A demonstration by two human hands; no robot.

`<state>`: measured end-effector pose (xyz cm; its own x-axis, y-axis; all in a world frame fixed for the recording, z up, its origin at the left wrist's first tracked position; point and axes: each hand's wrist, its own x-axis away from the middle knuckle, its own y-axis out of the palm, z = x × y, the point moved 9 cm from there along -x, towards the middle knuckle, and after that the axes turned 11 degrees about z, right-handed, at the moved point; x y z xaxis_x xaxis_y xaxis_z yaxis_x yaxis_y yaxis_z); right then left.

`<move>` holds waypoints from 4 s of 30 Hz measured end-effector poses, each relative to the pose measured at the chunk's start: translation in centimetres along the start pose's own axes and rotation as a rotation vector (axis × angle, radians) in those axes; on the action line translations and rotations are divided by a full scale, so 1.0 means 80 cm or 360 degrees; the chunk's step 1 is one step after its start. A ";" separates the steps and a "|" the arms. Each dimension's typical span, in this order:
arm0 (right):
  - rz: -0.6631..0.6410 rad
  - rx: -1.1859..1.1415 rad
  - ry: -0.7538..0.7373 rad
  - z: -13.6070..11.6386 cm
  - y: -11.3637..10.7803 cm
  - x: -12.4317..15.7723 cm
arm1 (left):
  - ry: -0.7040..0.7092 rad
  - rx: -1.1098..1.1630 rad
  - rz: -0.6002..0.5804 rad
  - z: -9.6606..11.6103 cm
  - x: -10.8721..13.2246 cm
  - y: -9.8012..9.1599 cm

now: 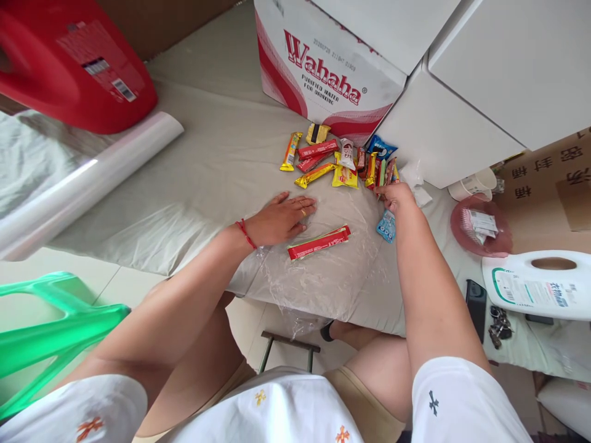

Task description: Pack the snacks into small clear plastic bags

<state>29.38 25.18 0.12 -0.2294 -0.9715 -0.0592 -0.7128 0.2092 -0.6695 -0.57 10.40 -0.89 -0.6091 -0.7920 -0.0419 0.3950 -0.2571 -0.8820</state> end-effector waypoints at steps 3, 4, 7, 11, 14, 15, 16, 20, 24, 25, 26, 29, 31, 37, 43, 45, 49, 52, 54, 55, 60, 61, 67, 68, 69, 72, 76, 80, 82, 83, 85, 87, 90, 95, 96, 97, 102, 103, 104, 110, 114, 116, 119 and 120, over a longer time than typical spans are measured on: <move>0.0076 0.0015 0.0240 0.015 -0.029 0.026 | 0.0005 -0.0009 0.0011 0.001 0.001 0.000; 0.0121 -0.0009 0.0275 0.014 -0.041 0.038 | 0.0009 -0.0012 0.0015 0.002 0.002 0.000; 0.0122 -0.0047 0.0146 -0.011 -0.061 0.078 | 0.0013 -0.0014 0.0022 0.002 0.002 0.000; -0.0298 0.0218 -0.0512 -0.101 -0.027 0.132 | -0.0007 -0.0006 0.0018 0.000 0.002 -0.001; -0.0639 0.0435 -0.1025 -0.168 0.017 0.173 | -0.0006 0.0016 0.0024 -0.001 0.003 -0.004; -0.0751 0.0484 -0.1144 -0.184 0.030 0.186 | -0.0010 0.0023 0.0025 -0.002 0.003 -0.005; -0.0853 0.0529 -0.1226 -0.195 0.041 0.197 | -0.0016 0.0029 0.0028 -0.002 0.003 -0.006; -0.1066 0.0666 -0.1298 -0.201 0.054 0.232 | 0.0014 0.0020 0.0021 -0.002 0.004 -0.008; -0.1048 0.0614 -0.1247 -0.168 0.042 0.263 | 0.0021 0.0001 -0.0014 -0.002 0.003 -0.006; -0.1013 0.0592 -0.1231 -0.158 0.040 0.269 | 0.0014 -0.0003 -0.0015 -0.002 0.002 -0.005; -0.0962 0.0570 -0.1216 -0.148 0.039 0.274 | 0.0009 -0.0006 -0.0012 -0.002 0.002 -0.005; -0.0773 0.0508 -0.1178 -0.127 0.039 0.281 | 0.0003 -0.0014 0.0019 0.000 0.002 -0.005; -0.0682 0.0456 -0.1150 -0.120 0.040 0.282 | -0.0007 -0.0021 0.0028 0.001 0.003 -0.006; -0.0644 0.0314 -0.1058 -0.112 0.030 0.286 | -0.0010 -0.0038 0.0009 0.003 0.004 -0.007; -0.0631 0.0328 -0.1098 -0.113 0.010 0.291 | -0.0006 -0.0025 0.0008 0.003 0.004 -0.007; -0.0665 0.0390 -0.1172 -0.117 0.014 0.293 | -0.0004 -0.0030 0.0007 0.003 0.004 -0.007; -0.0728 0.0509 -0.1254 -0.122 0.027 0.298 | -0.0030 -0.0056 -0.0017 0.002 0.004 -0.006; -0.0678 0.0633 -0.1291 -0.125 0.031 0.308 | -0.0032 -0.0054 -0.0030 0.004 0.004 -0.006; -0.0682 0.0702 -0.1344 -0.127 0.037 0.322 | -0.0023 -0.0046 -0.0026 0.005 0.004 -0.007; -0.0699 0.0726 -0.1379 -0.128 0.042 0.330 | -0.0019 -0.0043 -0.0022 0.005 0.004 -0.008; -0.0644 0.0593 -0.1389 -0.139 0.050 0.338 | -0.0015 -0.0044 -0.0011 0.004 0.005 -0.008; -0.0619 0.0526 -0.1353 -0.141 0.048 0.334 | -0.0010 -0.0042 -0.0005 0.004 0.005 -0.008; -0.0654 0.0349 -0.1283 -0.145 0.048 0.329 | -0.0001 -0.0026 0.0023 0.003 0.005 -0.008; -0.0675 0.0335 -0.1313 -0.145 0.051 0.332 | -0.0004 -0.0024 0.0017 0.003 0.005 -0.008; -0.0682 0.0330 -0.1340 -0.144 0.053 0.335 | -0.0007 -0.0022 0.0011 0.003 0.005 -0.007; -0.0585 0.0346 -0.1364 -0.140 0.056 0.333 | -0.0004 -0.0016 0.0014 0.003 0.004 -0.008; -0.0479 0.0334 -0.1318 -0.137 0.057 0.322 | -0.0016 0.0016 0.0102 -0.001 0.001 -0.015; -0.0452 0.0284 -0.1261 -0.137 0.051 0.324 | -0.0043 0.0068 0.0291 -0.004 -0.002 -0.034; -0.0397 0.0266 -0.1208 -0.135 0.043 0.331 | -0.0068 0.0072 0.0381 -0.005 -0.001 -0.044; -0.0357 0.0261 -0.1189 -0.133 0.037 0.336 | -0.0087 0.0066 0.0413 -0.005 -0.001 -0.048; -0.0263 0.0251 -0.1181 -0.131 0.026 0.348 | -0.0175 0.0040 0.0458 -0.007 0.001 -0.056; -0.0156 0.0242 -0.1172 -0.127 0.013 0.361 | -0.0373 0.0006 0.0508 -0.015 0.005 -0.064; 0.0000 0.0262 -0.1053 -0.112 -0.008 0.370 | -0.0767 -0.0067 0.0524 -0.032 0.017 -0.070; 0.0324 0.0252 -0.0673 -0.075 -0.052 0.324 | -0.1019 -0.0253 0.0588 -0.034 0.038 -0.076; 0.0385 0.0236 -0.0596 -0.068 -0.058 0.305 | -0.1035 -0.0278 0.0597 -0.033 0.042 -0.077; 0.0429 0.0221 -0.0521 -0.062 -0.060 0.282 | -0.1054 -0.0293 0.0587 -0.034 0.046 -0.078; 0.0269 -0.0002 -0.0120 -0.045 -0.025 0.171 | -0.1056 -0.0215 0.0391 -0.045 0.055 -0.073; 0.0237 -0.0073 -0.0060 -0.047 -0.018 0.160 | -0.1030 -0.0184 0.0357 -0.048 0.055 -0.072; 0.0226 -0.0139 -0.0032 -0.052 -0.014 0.154 | -0.1006 -0.0162 0.0330 -0.051 0.054 -0.071; 0.0229 -0.0094 -0.0195 -0.070 -0.035 0.220 | -0.0944 -0.0239 0.0300 -0.061 0.051 -0.066; 0.0336 0.0024 -0.0065 -0.022 -0.066 0.299 | -0.0957 -0.0271 0.0256 -0.057 0.051 -0.061; 0.0436 0.0102 -0.0042 -0.008 -0.078 0.338 | -0.0977 -0.0275 0.0233 -0.056 0.053 -0.059; 0.0384 0.0166 -0.0208 -0.026 -0.067 0.392 | -0.0994 -0.0247 0.0245 -0.057 0.055 -0.058; 0.0336 0.0162 -0.0297 -0.040 -0.059 0.408 | -0.0992 -0.0231 0.0260 -0.058 0.055 -0.059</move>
<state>23.13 -7.12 3.67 -0.2332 -0.9134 -0.3337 -0.5902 0.4057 -0.6980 -8.28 10.69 0.89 -0.0199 -0.9980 0.0604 0.3251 -0.0635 -0.9435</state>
